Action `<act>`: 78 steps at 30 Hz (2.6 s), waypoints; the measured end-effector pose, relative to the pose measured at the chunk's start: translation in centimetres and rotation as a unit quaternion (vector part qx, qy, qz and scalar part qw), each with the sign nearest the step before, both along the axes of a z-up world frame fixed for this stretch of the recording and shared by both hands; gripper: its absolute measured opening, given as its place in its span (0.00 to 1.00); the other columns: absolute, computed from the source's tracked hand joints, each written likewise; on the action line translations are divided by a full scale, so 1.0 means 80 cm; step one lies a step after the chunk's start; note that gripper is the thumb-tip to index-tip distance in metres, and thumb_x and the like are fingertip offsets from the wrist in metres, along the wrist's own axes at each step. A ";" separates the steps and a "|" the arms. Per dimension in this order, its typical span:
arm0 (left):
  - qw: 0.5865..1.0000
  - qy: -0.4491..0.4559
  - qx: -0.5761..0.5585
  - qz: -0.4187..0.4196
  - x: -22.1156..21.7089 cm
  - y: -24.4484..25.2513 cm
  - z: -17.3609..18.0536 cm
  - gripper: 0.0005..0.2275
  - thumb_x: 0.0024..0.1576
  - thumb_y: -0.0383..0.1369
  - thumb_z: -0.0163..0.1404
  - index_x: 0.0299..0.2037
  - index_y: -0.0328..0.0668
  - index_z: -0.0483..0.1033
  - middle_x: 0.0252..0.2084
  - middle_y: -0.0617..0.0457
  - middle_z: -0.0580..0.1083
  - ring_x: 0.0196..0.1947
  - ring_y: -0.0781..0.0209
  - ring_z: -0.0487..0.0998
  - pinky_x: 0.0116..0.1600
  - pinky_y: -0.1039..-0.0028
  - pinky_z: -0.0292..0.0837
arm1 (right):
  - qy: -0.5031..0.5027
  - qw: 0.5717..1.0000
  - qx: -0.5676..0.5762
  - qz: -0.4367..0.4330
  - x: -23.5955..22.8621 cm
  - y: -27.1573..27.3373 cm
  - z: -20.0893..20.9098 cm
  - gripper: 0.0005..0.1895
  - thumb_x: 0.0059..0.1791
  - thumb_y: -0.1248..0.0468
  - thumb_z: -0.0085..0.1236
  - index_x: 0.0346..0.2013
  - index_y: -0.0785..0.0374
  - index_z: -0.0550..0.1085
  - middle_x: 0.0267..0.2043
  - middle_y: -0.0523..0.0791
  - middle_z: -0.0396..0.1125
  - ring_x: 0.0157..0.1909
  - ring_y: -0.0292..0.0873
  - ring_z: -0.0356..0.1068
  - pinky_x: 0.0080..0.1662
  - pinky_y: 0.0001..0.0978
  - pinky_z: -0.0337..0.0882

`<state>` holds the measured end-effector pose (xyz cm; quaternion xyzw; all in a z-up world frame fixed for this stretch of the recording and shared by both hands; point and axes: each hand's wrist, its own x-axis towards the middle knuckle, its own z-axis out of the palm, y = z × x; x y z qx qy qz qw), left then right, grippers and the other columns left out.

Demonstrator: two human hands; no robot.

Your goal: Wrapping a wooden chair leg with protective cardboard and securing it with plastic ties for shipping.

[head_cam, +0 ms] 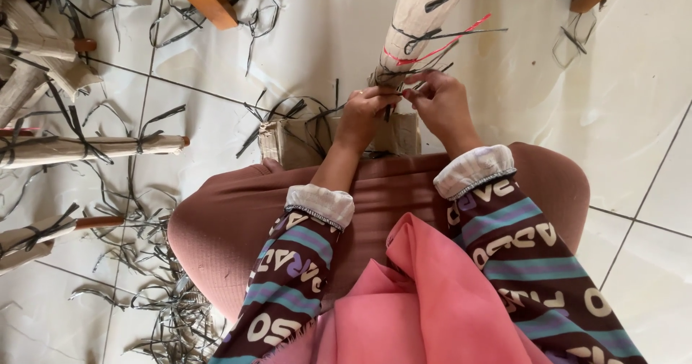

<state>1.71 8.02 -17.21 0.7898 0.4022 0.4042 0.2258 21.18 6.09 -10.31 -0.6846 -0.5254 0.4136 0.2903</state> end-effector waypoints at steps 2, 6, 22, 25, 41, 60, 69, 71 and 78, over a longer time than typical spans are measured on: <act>1.000 0.002 -0.008 0.001 -0.002 0.000 -0.001 0.08 0.60 0.29 0.54 0.38 0.62 0.84 0.41 0.71 0.79 0.43 0.66 0.81 0.50 0.73 0.73 | -0.001 1.000 -0.001 0.005 -0.002 0.003 -0.011 0.11 0.50 0.62 0.65 0.47 0.49 0.81 0.23 0.39 0.71 0.30 0.37 0.72 0.40 0.32 0.72; 0.999 -0.008 -0.037 0.002 -0.002 -0.001 -0.002 0.09 0.60 0.28 0.53 0.38 0.62 0.85 0.41 0.72 0.80 0.44 0.66 0.81 0.51 0.73 0.73 | -0.067 0.997 -0.036 0.006 -0.002 0.004 -0.027 0.06 0.50 0.59 0.64 0.40 0.50 0.83 0.24 0.42 0.73 0.34 0.43 0.75 0.42 0.36 0.73; 0.996 0.054 -0.074 0.000 -0.005 0.002 -0.006 0.12 0.60 0.28 0.52 0.40 0.65 0.85 0.41 0.75 0.80 0.44 0.71 0.81 0.54 0.76 0.72 | -0.056 0.995 -0.037 -0.077 0.012 0.008 0.006 0.08 0.51 0.54 0.63 0.45 0.48 0.80 0.17 0.38 0.67 0.21 0.37 0.69 0.31 0.28 0.70; 0.995 0.080 -0.058 -0.005 -0.001 0.002 0.003 0.09 0.60 0.28 0.54 0.39 0.61 0.85 0.41 0.72 0.80 0.44 0.70 0.81 0.54 0.76 0.71 | -0.107 0.992 -0.033 -0.058 0.010 0.008 0.004 0.10 0.50 0.50 0.65 0.40 0.49 0.81 0.22 0.42 0.68 0.30 0.44 0.73 0.35 0.39 0.72; 0.991 0.045 -0.123 0.012 -0.002 0.002 0.003 0.09 0.58 0.30 0.55 0.35 0.64 0.85 0.37 0.66 0.79 0.36 0.52 0.82 0.46 0.65 0.79 | 0.037 0.999 -0.021 0.015 -0.009 0.004 -0.035 0.09 0.49 0.71 0.60 0.41 0.57 0.82 0.32 0.46 0.74 0.23 0.36 0.71 0.32 0.30 0.73; 0.968 -0.113 -0.226 0.011 -0.001 0.003 0.032 0.08 0.53 0.25 0.59 0.34 0.56 0.87 0.34 0.56 0.82 0.34 0.50 0.83 0.41 0.69 0.81 | 0.108 0.977 -0.130 -0.129 -0.013 0.023 -0.110 0.14 0.41 0.59 0.74 0.37 0.57 0.79 0.31 0.43 0.74 0.21 0.34 0.70 0.21 0.23 0.71; 0.970 -0.110 -0.217 -0.009 -0.001 0.003 0.030 0.10 0.54 0.23 0.57 0.33 0.57 0.87 0.35 0.60 0.82 0.35 0.50 0.83 0.43 0.66 0.82 | 0.241 0.940 -0.223 -0.089 -0.028 0.017 -0.047 0.04 0.49 0.66 0.56 0.31 0.61 0.78 0.29 0.42 0.69 0.28 0.35 0.69 0.28 0.23 0.71; 0.971 -0.103 -0.215 -0.009 -0.003 0.003 0.029 0.10 0.53 0.23 0.57 0.33 0.56 0.87 0.34 0.60 0.81 0.35 0.50 0.83 0.43 0.65 0.82 | 0.262 0.929 -0.246 -0.085 -0.025 0.017 -0.026 0.03 0.48 0.68 0.55 0.31 0.60 0.76 0.29 0.41 0.69 0.30 0.35 0.69 0.31 0.23 0.71; 0.976 -0.092 -0.199 -0.003 -0.006 0.002 0.022 0.08 0.54 0.24 0.57 0.33 0.53 0.86 0.34 0.59 0.81 0.35 0.49 0.83 0.43 0.65 0.81 | 0.359 0.884 -0.273 -0.123 -0.024 0.020 -0.031 0.08 0.41 0.66 0.67 0.32 0.59 0.76 0.29 0.41 0.70 0.32 0.35 0.72 0.34 0.26 0.76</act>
